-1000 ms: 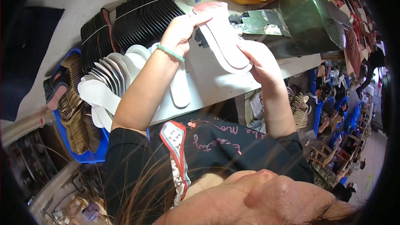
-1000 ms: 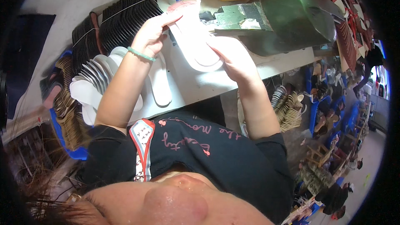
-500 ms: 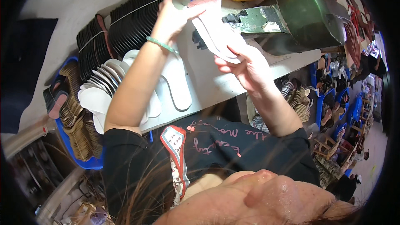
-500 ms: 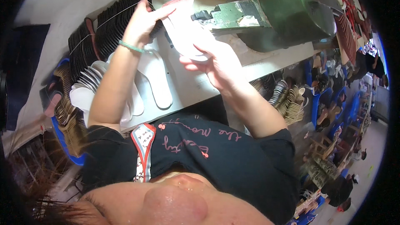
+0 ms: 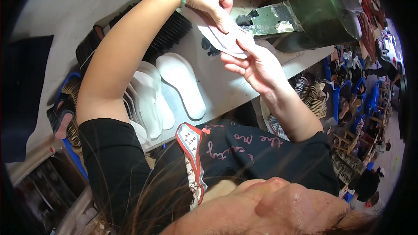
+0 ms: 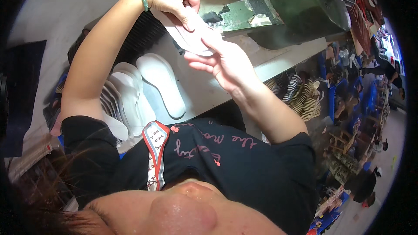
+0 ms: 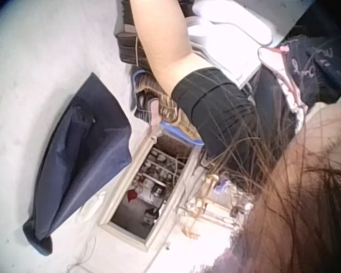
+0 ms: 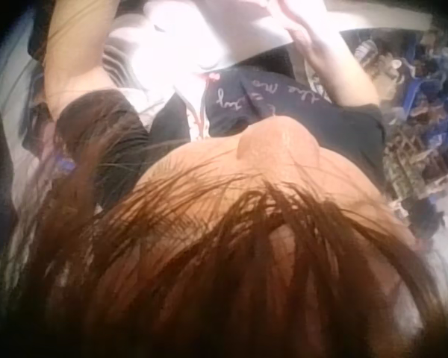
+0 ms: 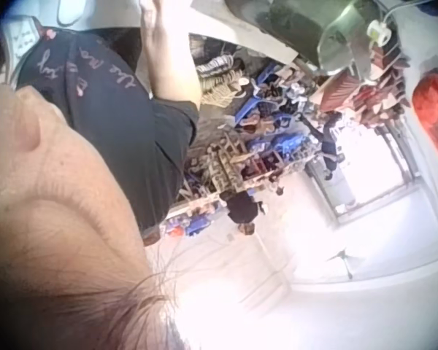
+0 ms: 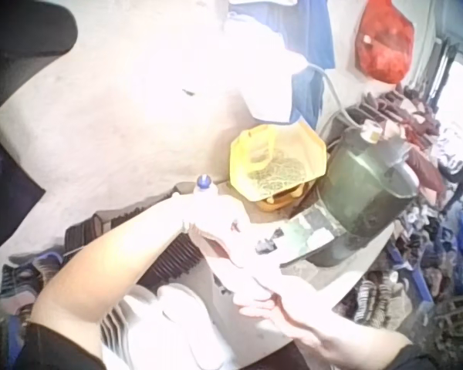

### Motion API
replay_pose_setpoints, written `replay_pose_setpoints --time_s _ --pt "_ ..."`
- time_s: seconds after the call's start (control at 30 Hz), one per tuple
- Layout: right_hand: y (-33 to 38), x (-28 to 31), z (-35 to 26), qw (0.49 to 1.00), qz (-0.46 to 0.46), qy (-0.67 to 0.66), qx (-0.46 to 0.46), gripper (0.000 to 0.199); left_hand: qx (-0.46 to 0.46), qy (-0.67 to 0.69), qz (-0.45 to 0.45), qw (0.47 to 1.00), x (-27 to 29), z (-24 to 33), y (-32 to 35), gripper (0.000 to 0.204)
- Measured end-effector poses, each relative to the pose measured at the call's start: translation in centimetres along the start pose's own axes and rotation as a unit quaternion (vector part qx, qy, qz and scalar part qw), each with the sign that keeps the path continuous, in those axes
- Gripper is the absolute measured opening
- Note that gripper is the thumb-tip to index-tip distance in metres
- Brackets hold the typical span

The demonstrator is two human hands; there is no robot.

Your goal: The person takes a bundle of shoe insoles from a bin and removes the rubber band. They then separate the insole pieces and fit printed shoe pads onto the insole bases by hand.

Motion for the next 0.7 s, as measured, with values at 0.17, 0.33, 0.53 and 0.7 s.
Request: replay_pose_setpoints --time_s 0.17,0.33,0.53,0.7 --pt "1.4 -2.7 3.6 0.978 -0.045 -0.156 -0.128 0.046 0.024 0.063 -0.004 0.998 0.1 -0.3 -0.1 0.026" --pt "0.3 -6.7 2.8 0.944 -0.111 -0.31 -0.032 0.052 0.028 0.041 -0.016 0.999 0.7 -0.7 -0.4 0.029" --pt "-0.4 -7.2 3.2 0.932 -0.074 -0.355 -0.016 0.057 0.043 0.024 -0.022 0.999 1.0 -0.8 0.0 0.032" --pt "-0.4 -7.5 2.9 0.928 -0.073 -0.363 -0.033 0.056 0.101 0.033 -0.02 0.994 0.9 -2.6 1.2 0.03"
Point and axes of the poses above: each hand's wrist, its own y-axis away from the middle knuckle, its own x-axis out of the back of the hand, z = x × y, the point moved 8 cm from there along -y, towards the middle knuckle, and after that the axes turned 13 degrees about z, right-handed, at the moved point
